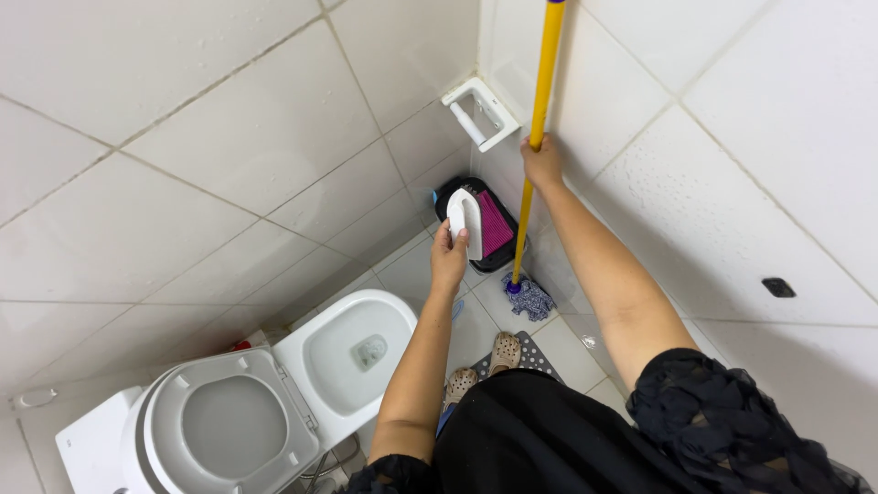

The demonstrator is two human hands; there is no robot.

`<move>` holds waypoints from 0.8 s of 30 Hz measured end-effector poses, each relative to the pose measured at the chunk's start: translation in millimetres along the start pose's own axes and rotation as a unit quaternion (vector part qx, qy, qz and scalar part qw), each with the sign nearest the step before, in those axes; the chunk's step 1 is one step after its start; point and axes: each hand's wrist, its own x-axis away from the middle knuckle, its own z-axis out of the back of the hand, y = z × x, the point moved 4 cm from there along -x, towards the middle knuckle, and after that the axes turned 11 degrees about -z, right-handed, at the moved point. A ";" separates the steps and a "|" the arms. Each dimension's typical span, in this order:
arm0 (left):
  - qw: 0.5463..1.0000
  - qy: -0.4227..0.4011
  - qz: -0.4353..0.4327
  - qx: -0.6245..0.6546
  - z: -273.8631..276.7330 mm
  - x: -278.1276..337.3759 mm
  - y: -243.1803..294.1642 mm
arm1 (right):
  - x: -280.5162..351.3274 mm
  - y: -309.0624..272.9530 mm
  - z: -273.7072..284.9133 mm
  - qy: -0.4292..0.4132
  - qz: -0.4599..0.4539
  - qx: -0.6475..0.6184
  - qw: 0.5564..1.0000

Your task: Scrubbing a tiled bathroom wall using a brush and soapy water.

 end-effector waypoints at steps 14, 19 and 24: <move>0.980 -0.197 -0.018 0.011 -110.7 64.3 -10.3 | 244.2 66.8 154.9 0.074 0.025 -0.002 0.997; 0.940 -0.339 -0.019 0.008 -158.2 134.9 -9.5 | 341.2 113.6 227.7 0.150 -0.001 -0.040 0.988; 0.883 -0.468 -0.008 0.029 -214.1 217.0 -7.1 | 428.3 147.7 312.8 0.220 -0.077 -0.189 0.954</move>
